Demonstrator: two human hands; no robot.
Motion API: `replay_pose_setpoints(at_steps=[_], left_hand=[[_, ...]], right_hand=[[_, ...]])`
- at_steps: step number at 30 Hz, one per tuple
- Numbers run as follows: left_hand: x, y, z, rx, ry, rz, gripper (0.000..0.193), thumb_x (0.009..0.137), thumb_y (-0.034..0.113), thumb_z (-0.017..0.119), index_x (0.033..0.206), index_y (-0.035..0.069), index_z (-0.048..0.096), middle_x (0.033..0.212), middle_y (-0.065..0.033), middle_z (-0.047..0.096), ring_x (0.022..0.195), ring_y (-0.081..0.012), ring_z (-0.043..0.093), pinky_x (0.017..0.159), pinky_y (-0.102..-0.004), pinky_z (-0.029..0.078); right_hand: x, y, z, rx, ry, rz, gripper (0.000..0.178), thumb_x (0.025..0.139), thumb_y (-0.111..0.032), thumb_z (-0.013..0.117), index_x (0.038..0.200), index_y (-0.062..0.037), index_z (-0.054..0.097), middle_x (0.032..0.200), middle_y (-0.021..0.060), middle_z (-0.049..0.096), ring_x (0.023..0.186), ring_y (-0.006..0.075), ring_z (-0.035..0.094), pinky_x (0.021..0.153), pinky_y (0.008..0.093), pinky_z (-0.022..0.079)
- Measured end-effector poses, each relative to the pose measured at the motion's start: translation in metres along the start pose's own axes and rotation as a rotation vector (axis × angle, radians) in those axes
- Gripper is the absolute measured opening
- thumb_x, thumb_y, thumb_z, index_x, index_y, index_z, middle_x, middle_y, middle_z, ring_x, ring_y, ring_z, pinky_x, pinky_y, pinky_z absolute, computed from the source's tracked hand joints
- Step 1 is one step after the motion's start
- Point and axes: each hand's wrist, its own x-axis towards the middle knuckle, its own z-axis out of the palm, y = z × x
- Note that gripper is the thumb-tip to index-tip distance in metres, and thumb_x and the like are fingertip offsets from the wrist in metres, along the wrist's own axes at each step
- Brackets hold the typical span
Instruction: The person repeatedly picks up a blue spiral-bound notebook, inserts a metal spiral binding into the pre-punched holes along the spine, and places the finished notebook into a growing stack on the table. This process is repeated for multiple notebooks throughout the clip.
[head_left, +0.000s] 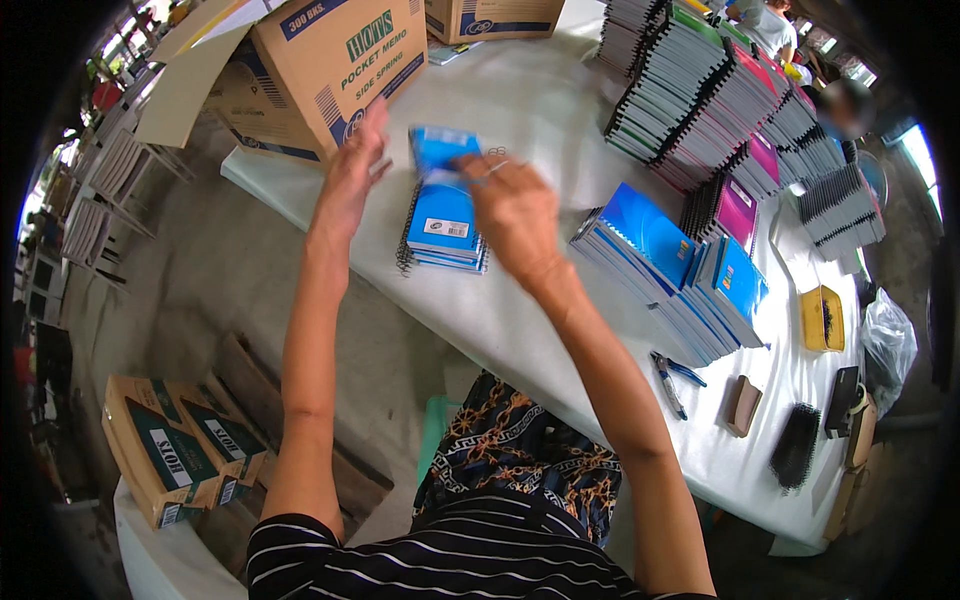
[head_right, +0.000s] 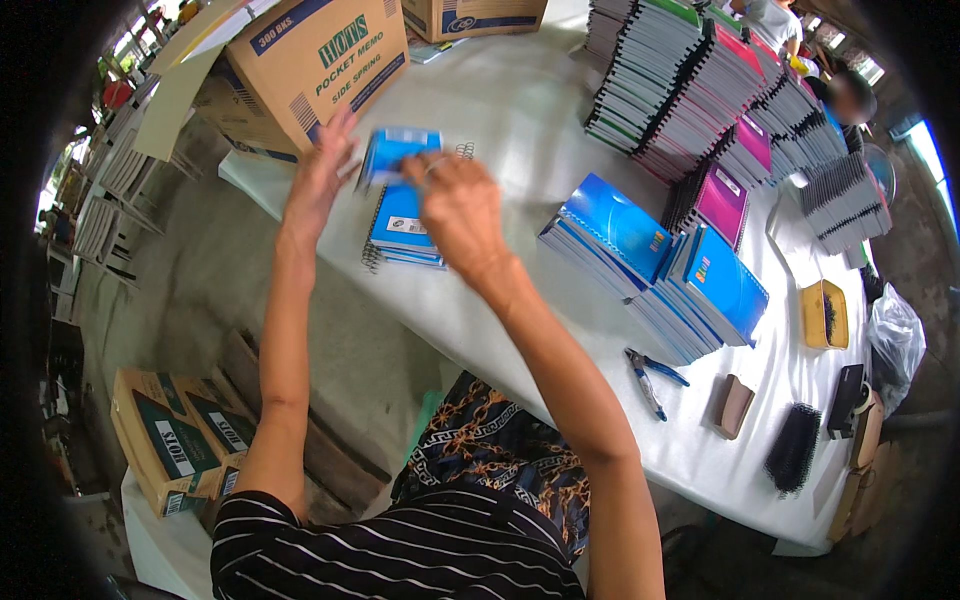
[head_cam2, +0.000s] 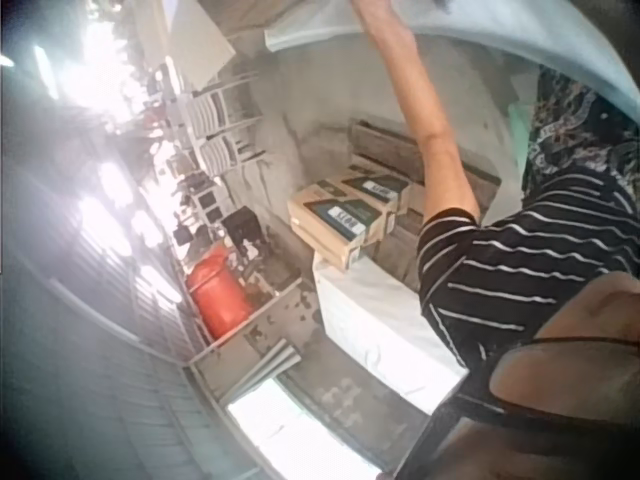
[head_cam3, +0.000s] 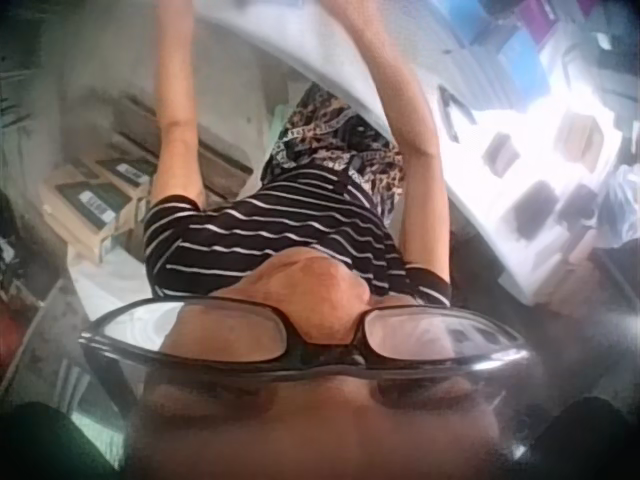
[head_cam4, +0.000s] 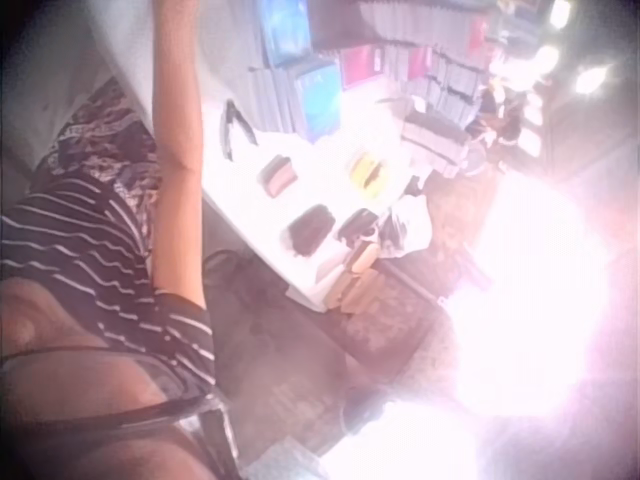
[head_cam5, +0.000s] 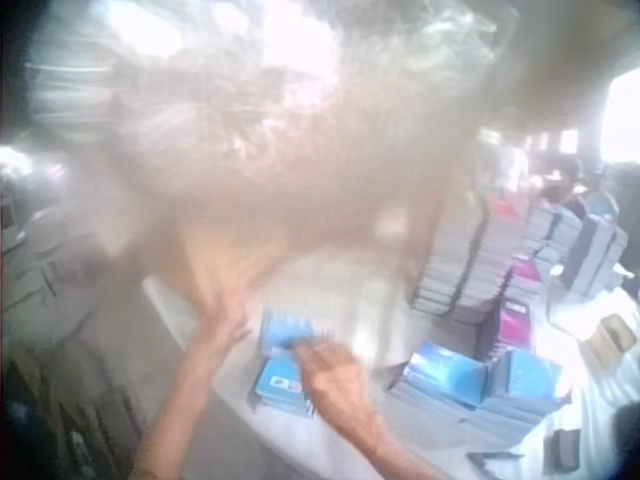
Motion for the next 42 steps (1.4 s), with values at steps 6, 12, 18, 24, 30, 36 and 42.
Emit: replay_pose_setpoints(at_steps=[6,12,18,24,30,36,42], left_hand=[[-0.01,-0.053,0.003,0.387,-0.311,0.062,0.071,0.083,0.017,0.074,0.144,-0.001,0.042,0.156,-0.0148,0.03,0.145,-0.0201,0.024,0.117,-0.0343,0.02],[-0.001,-0.036,0.014,0.989,-0.284,0.154,0.072,0.078,0.01,0.076,0.143,0.016,0.047,0.155,-0.0137,0.034,0.145,-0.0406,0.022,0.118,-0.0482,0.02],[-0.069,-0.014,0.097,0.906,-0.127,0.579,0.08,0.078,0.011,0.077,0.148,0.015,0.039,0.158,-0.0087,0.03,0.148,-0.0352,0.012,0.118,-0.0466,0.02],[-0.171,-0.036,0.212,0.687,-0.264,0.748,0.088,0.077,0.009,0.073,0.148,-0.008,0.023,0.155,-0.0277,0.022,0.143,-0.0499,0.016,0.114,-0.0581,0.018],[-0.183,-0.035,0.225,0.558,-0.402,0.739,0.062,0.081,-0.012,0.054,0.141,-0.004,0.042,0.145,-0.0206,0.045,0.138,-0.0388,0.037,0.112,-0.0501,0.029],[-0.155,-0.071,0.214,-0.026,-1.038,-0.018,0.067,0.084,-0.005,0.063,0.146,0.004,0.039,0.141,-0.014,0.053,0.134,-0.0242,0.045,0.112,-0.0388,0.034],[-0.165,-0.095,0.216,0.02,-0.851,0.05,0.084,0.078,0.003,0.073,0.151,0.01,0.03,0.156,-0.0092,0.03,0.144,-0.0301,0.028,0.118,-0.0437,0.023]], right_hand=[[-0.057,-0.005,-0.051,-0.074,-0.168,0.08,0.026,0.083,-0.019,0.068,0.107,-0.0084,0.069,0.113,0.0095,0.066,0.112,0.0259,0.058,0.101,0.0461,0.04],[-0.106,0.064,-0.102,-0.495,-0.203,0.34,0.044,0.083,-0.007,0.068,0.124,0.0037,0.058,0.131,0.0233,0.056,0.122,0.0364,0.055,0.105,0.0466,0.042],[-0.124,0.065,-0.113,-0.522,-0.259,0.251,0.043,0.081,0.007,0.058,0.124,0.0049,0.056,0.127,0.0266,0.058,0.112,0.0345,0.063,0.09,0.042,0.054],[-0.087,-0.019,-0.158,0.068,-0.001,0.814,0.013,0.089,-0.008,0.064,0.096,0.0032,0.064,0.088,0.0203,0.068,0.069,0.0152,0.067,0.056,0.0333,0.052],[-0.154,-0.027,-0.213,0.196,0.196,0.876,0.021,0.089,-0.006,0.068,0.109,0.0011,0.068,0.1,0.0141,0.071,0.093,0.0215,0.067,0.084,0.0313,0.05],[-0.242,0.007,-0.221,0.782,0.055,0.893,0.051,0.078,-0.017,0.08,0.118,-0.0021,0.052,0.124,0.0107,0.058,0.117,0.0208,0.053,0.101,0.037,0.042],[-0.262,-0.001,-0.18,0.843,0.138,1.054,0.023,0.087,-0.001,0.068,0.099,-0.0029,0.048,0.107,0.0092,0.065,0.098,0.0155,0.058,0.083,0.03,0.046]])
